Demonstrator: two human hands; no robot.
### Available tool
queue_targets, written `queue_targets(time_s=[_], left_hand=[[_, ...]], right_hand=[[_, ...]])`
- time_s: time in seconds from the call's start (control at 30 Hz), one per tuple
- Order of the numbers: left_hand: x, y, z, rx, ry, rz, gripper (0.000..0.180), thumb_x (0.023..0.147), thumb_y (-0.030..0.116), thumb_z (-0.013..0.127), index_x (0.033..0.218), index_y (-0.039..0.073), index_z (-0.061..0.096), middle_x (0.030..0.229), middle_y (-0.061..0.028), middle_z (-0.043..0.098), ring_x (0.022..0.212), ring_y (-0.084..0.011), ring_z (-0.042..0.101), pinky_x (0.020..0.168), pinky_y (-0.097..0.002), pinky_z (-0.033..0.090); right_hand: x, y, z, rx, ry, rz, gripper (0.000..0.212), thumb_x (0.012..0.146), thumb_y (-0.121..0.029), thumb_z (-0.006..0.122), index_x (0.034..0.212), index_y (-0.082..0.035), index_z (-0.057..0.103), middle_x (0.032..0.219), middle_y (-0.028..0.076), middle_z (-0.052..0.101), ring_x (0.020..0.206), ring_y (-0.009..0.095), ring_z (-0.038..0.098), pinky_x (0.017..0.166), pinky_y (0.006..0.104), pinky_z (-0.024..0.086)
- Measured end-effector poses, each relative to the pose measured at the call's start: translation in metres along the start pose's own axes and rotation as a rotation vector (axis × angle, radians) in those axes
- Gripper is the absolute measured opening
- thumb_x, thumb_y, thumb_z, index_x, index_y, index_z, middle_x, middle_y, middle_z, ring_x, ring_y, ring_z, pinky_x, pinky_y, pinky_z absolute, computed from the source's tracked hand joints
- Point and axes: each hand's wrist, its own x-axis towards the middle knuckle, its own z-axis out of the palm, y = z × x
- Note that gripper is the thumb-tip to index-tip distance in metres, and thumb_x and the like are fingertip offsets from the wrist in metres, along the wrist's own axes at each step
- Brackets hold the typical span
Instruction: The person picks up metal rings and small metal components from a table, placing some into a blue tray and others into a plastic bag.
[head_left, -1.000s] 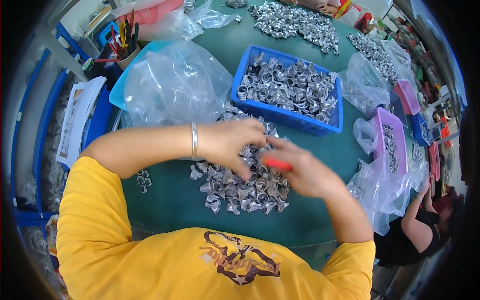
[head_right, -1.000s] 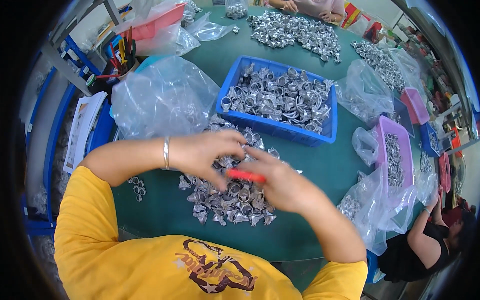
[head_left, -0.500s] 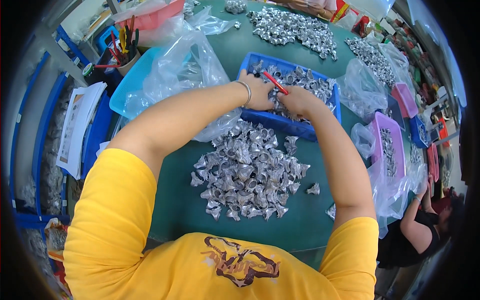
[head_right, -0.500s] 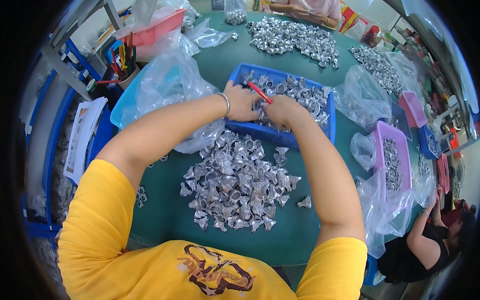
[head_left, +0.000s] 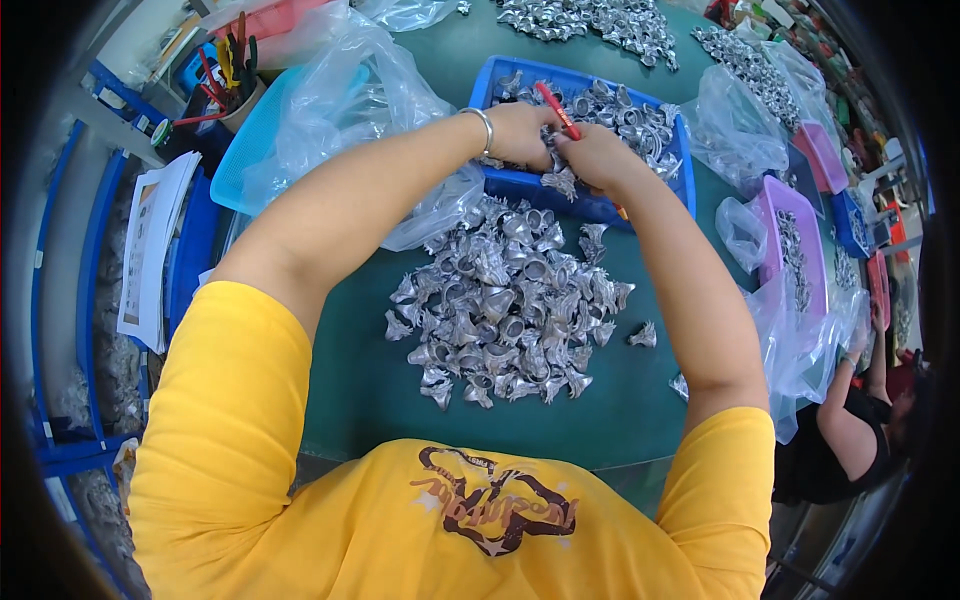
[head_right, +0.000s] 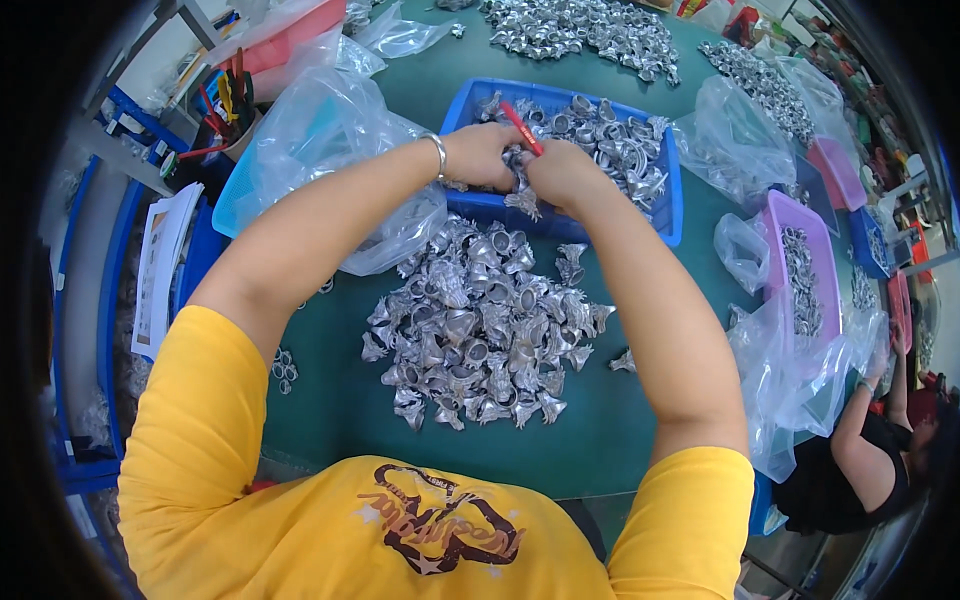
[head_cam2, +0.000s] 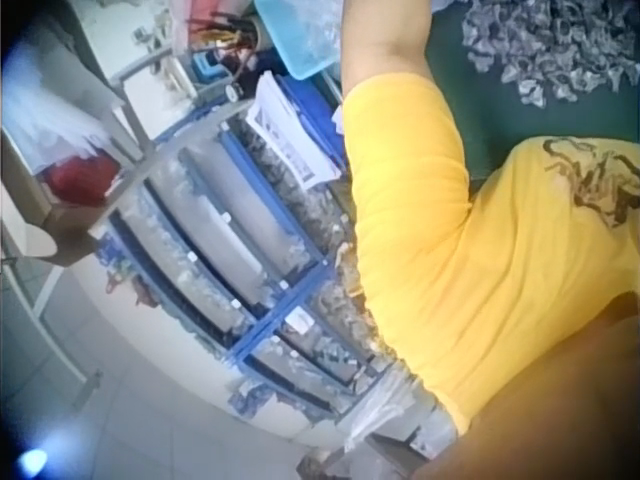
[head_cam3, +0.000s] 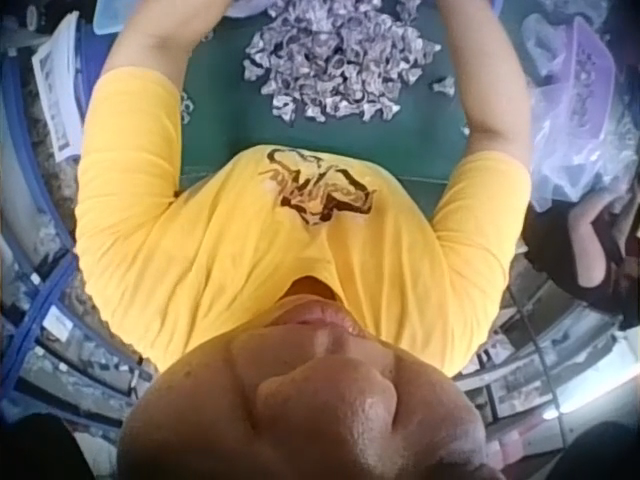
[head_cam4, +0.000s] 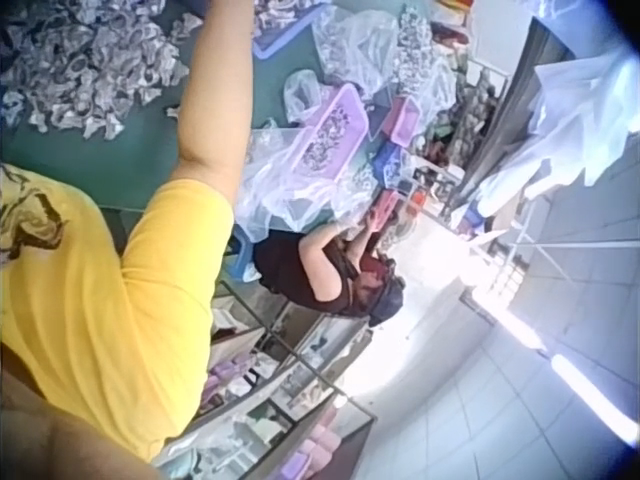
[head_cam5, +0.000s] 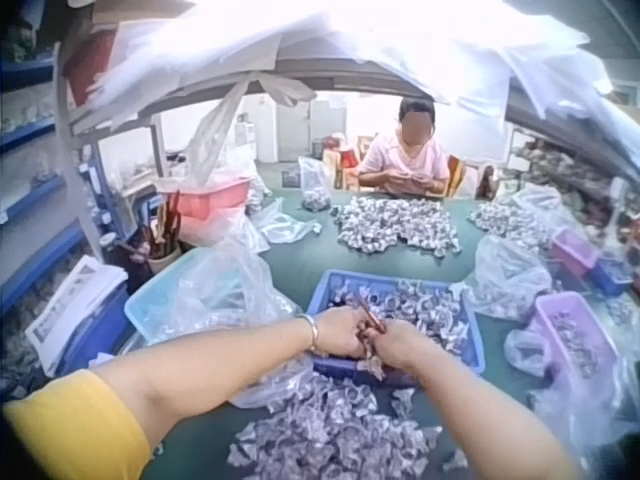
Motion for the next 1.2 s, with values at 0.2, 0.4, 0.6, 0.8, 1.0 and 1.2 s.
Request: queue_targets(time_s=[0.2, 0.4, 0.6, 0.8, 1.0, 1.2], left_hand=[[-0.007, -0.006, -0.005, -0.433, -0.042, -0.018, 0.047, 0.063, 0.013, 0.069, 0.108, 0.009, 0.054, 0.078, -0.0064, 0.059, 0.067, -0.0129, 0.055, 0.055, -0.0271, 0.044], [-0.010, 0.001, -0.009, -0.579, -0.107, -0.077, 0.041, 0.063, 0.000, 0.059, 0.103, 0.006, 0.057, 0.086, -0.0021, 0.053, 0.072, -0.0102, 0.048, 0.060, -0.0235, 0.041], [-0.017, -0.021, -0.008, -0.814, 0.041, 0.016, 0.035, 0.063, -0.005, 0.054, 0.095, 0.007, 0.056, 0.083, 0.0006, 0.053, 0.070, -0.0091, 0.050, 0.059, -0.0205, 0.040], [-0.017, -0.003, -0.007, -0.883, 0.019, -0.126, 0.039, 0.070, 0.005, 0.057, 0.109, 0.010, 0.053, 0.086, 0.0003, 0.053, 0.074, -0.0078, 0.048, 0.065, -0.0201, 0.038], [-0.037, 0.002, 0.005, -0.919, 0.141, -0.067, 0.038, 0.069, 0.000, 0.055, 0.106, 0.009, 0.056, 0.083, 0.0018, 0.051, 0.071, -0.0060, 0.049, 0.058, -0.0207, 0.040], [-0.064, 0.018, 0.025, -0.499, 0.684, 0.326, 0.023, 0.065, 0.000, 0.056, 0.087, 0.007, 0.058, 0.085, -0.0022, 0.056, 0.076, -0.0109, 0.051, 0.071, -0.0250, 0.042]], right_hand=[[-0.021, 0.010, -0.006, 0.475, 0.006, 0.039, 0.027, 0.090, -0.035, 0.051, 0.099, -0.011, 0.059, 0.063, -0.002, 0.045, 0.053, 0.011, 0.043, 0.045, 0.0287, 0.036], [-0.022, 0.013, -0.009, 0.444, -0.087, 0.012, 0.027, 0.090, -0.036, 0.052, 0.100, -0.012, 0.060, 0.067, -0.003, 0.045, 0.059, 0.010, 0.042, 0.049, 0.0282, 0.036], [-0.029, 0.025, -0.002, 0.834, 0.006, -0.096, 0.025, 0.091, -0.033, 0.054, 0.107, -0.015, 0.060, 0.076, -0.005, 0.051, 0.060, 0.007, 0.043, 0.046, 0.0207, 0.032], [-0.035, -0.018, -0.007, 0.220, -0.119, 0.058, 0.031, 0.089, -0.033, 0.053, 0.093, -0.004, 0.062, 0.065, 0.004, 0.054, 0.054, 0.014, 0.050, 0.046, 0.0329, 0.039], [-0.046, 0.030, 0.009, 0.425, 0.112, -0.226, 0.025, 0.081, -0.014, 0.063, 0.103, -0.002, 0.065, 0.076, 0.009, 0.065, 0.063, 0.015, 0.057, 0.058, 0.0291, 0.045], [-0.073, 0.050, 0.008, 0.384, 0.404, -0.312, 0.023, 0.080, -0.008, 0.064, 0.102, 0.001, 0.066, 0.074, 0.006, 0.065, 0.063, 0.012, 0.058, 0.060, 0.0267, 0.045]])
